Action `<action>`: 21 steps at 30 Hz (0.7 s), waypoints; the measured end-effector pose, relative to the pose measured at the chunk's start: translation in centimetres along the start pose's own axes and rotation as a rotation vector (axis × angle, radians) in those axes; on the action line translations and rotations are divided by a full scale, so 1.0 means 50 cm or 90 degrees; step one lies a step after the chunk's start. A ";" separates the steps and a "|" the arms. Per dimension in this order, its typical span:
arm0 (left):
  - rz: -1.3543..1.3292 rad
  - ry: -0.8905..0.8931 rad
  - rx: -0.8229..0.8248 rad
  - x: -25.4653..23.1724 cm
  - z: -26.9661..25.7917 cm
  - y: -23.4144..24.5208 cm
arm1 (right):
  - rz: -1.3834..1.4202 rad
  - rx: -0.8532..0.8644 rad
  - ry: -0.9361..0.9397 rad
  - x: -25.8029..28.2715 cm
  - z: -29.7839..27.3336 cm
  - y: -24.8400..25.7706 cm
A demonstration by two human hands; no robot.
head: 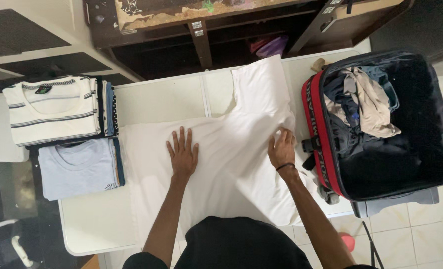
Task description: The person takes a white shirt from a suitcase and folds it by hand on a white table.
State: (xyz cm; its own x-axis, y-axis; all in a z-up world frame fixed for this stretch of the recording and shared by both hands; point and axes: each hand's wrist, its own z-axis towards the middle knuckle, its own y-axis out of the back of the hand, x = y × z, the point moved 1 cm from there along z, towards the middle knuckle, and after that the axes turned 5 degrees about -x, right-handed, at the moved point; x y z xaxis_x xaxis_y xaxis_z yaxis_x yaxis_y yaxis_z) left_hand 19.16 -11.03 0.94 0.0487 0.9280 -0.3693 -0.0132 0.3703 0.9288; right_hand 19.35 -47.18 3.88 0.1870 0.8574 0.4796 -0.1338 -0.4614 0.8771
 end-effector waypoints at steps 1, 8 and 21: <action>-0.002 -0.005 -0.009 -0.001 -0.001 0.002 | -0.025 0.009 0.006 -0.008 -0.009 -0.010; 0.002 -0.010 0.007 -0.001 0.007 0.010 | -0.169 0.018 0.020 -0.079 0.017 -0.029; 0.010 0.050 0.015 0.077 -0.010 0.041 | -0.117 0.073 0.061 -0.056 -0.011 -0.050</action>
State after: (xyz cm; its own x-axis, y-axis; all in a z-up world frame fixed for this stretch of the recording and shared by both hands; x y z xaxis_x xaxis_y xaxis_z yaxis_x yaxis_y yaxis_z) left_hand 18.83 -6.69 1.42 -0.0306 0.9342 -0.3553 0.0095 0.3557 0.9345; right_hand 18.65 -48.28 0.33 0.1048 0.9443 0.3121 0.0059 -0.3144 0.9493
